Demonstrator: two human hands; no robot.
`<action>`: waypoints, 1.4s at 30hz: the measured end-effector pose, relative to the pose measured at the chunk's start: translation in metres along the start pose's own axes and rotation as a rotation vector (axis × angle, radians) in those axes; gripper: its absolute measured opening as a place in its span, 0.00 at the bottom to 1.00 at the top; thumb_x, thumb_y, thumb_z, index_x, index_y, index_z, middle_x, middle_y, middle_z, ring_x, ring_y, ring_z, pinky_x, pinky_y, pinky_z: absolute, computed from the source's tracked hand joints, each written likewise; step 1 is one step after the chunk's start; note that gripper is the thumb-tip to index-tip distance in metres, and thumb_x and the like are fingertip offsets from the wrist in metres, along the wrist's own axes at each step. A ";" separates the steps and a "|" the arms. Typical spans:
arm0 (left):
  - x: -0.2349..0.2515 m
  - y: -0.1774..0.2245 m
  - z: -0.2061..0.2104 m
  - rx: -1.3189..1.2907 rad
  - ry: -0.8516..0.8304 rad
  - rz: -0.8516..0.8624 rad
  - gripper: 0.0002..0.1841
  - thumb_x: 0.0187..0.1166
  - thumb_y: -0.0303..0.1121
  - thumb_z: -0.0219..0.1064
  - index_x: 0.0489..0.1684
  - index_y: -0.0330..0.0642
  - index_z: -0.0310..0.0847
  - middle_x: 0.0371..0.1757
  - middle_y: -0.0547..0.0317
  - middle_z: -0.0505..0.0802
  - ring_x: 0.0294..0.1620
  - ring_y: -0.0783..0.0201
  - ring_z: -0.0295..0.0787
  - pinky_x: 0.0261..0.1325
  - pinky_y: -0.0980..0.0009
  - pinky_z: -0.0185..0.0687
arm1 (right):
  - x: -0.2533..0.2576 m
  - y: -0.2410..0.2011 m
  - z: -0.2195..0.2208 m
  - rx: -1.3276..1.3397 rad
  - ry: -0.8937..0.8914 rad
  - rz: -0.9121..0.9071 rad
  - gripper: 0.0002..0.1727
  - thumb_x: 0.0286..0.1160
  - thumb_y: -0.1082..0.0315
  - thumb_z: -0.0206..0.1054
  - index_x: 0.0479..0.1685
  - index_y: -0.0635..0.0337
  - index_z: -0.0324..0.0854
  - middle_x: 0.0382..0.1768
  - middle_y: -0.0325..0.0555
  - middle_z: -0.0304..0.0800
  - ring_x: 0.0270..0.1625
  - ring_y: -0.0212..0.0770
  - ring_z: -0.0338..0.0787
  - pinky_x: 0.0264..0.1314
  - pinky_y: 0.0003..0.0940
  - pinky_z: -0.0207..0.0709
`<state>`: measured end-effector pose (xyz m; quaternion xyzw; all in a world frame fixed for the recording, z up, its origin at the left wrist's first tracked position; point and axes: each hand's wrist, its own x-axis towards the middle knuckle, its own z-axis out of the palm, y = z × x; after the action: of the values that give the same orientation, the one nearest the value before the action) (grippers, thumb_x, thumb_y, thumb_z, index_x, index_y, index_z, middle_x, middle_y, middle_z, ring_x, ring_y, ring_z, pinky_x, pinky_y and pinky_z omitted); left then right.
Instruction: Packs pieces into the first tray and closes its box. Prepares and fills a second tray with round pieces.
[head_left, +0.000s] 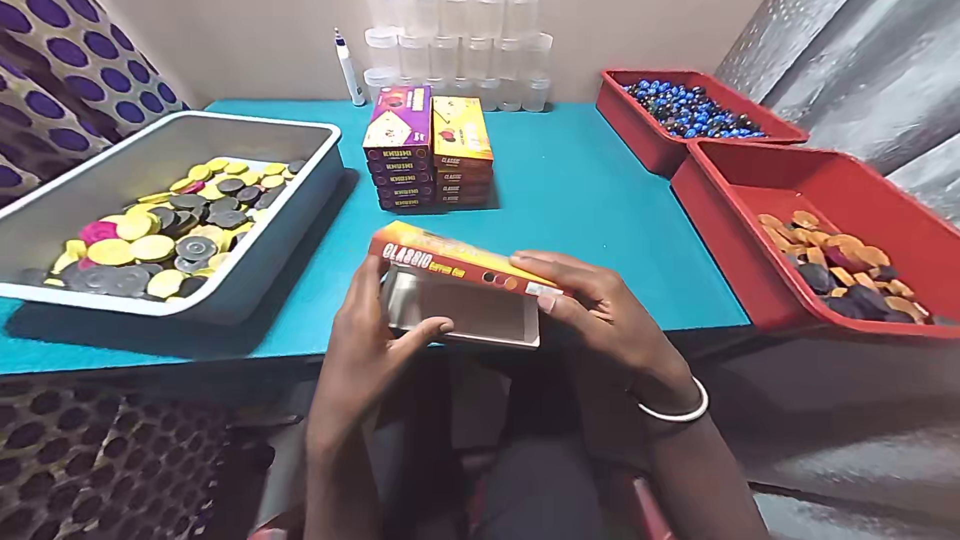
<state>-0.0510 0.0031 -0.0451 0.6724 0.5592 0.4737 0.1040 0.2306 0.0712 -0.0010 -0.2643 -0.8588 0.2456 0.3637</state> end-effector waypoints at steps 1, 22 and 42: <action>0.000 -0.001 0.002 0.020 -0.011 0.052 0.50 0.68 0.60 0.75 0.87 0.33 0.62 0.78 0.41 0.81 0.77 0.53 0.80 0.76 0.52 0.78 | 0.000 0.000 0.002 -0.016 0.048 0.006 0.25 0.88 0.56 0.57 0.75 0.59 0.83 0.74 0.48 0.85 0.72 0.32 0.86 0.69 0.28 0.84; 0.005 0.001 0.003 0.231 -0.282 0.175 0.46 0.67 0.66 0.68 0.75 0.34 0.78 0.79 0.25 0.77 0.72 0.25 0.77 0.62 0.29 0.68 | -0.085 -0.025 -0.110 -1.128 0.565 0.419 0.22 0.92 0.57 0.54 0.65 0.61 0.87 0.70 0.55 0.86 0.73 0.56 0.85 0.77 0.56 0.74; 0.001 0.001 0.003 0.319 -0.347 0.196 0.55 0.72 0.71 0.60 0.86 0.26 0.63 0.81 0.30 0.77 0.83 0.31 0.72 0.82 0.28 0.53 | -0.095 -0.030 -0.156 -0.990 0.281 0.475 0.23 0.93 0.61 0.51 0.74 0.64 0.81 0.70 0.61 0.86 0.72 0.59 0.86 0.75 0.59 0.77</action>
<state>-0.0479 0.0049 -0.0453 0.8024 0.5330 0.2649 0.0447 0.3963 0.0250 0.0661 -0.6194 -0.7319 -0.1487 0.2419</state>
